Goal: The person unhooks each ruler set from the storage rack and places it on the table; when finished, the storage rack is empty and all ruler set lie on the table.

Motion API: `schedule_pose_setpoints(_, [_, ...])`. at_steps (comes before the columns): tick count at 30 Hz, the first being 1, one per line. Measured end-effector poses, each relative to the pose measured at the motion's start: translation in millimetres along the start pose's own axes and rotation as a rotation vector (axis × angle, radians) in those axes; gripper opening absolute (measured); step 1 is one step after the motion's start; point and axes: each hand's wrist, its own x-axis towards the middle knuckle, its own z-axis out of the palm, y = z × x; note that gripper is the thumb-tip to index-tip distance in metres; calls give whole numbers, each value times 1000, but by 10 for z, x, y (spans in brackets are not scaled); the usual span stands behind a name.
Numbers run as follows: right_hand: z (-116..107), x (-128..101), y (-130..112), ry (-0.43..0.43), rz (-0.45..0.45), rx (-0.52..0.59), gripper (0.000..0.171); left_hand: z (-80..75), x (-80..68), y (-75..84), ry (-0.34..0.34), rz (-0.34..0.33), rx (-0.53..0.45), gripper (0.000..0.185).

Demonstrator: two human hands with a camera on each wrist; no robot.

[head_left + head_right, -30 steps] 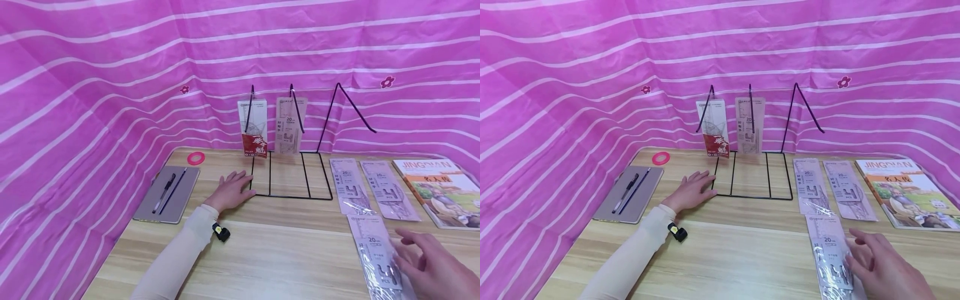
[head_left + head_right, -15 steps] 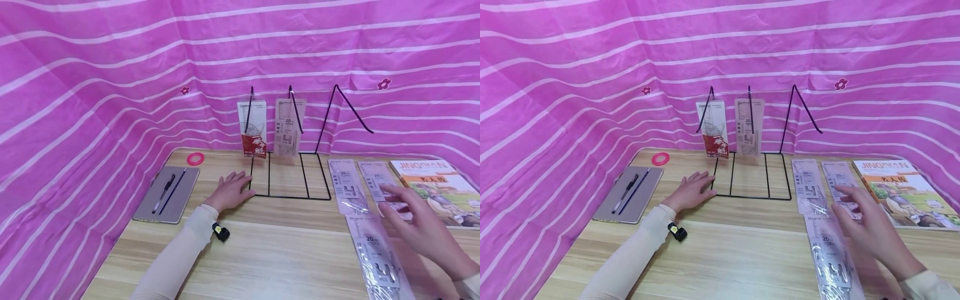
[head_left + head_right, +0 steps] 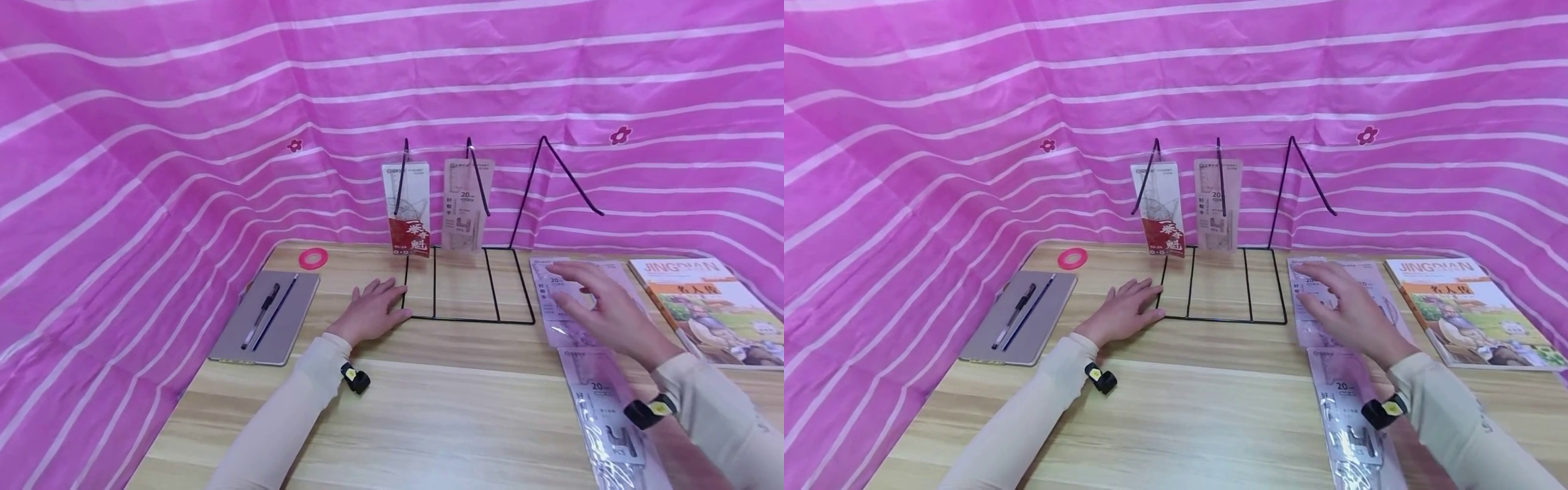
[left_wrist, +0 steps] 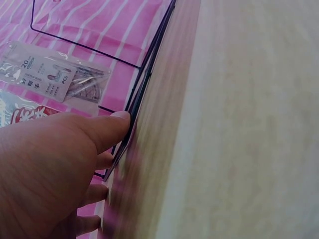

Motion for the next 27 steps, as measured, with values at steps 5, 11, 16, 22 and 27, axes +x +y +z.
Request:
schedule_pose_setpoints(5, [110,247,-22,-53,-19,57,54,-7,6,5,-10,-4,-3,69])
schedule_pose_setpoints(11, [173,629,-29,-109,-10,155,56,-2,3,1,-4,-9,0,69])
schedule_pose_setpoints(16, [256,941,-38,-121,-16,210,59,-6,9,16,-2,-9,0,68])
schedule_pose_setpoints(22, [448,1243,-99,-167,62,260,54,-2,11,17,-1,-6,0,68])
schedule_pose_setpoints(27, [562,1378,-144,-207,171,309,54,5,5,8,-1,-12,-2,68])
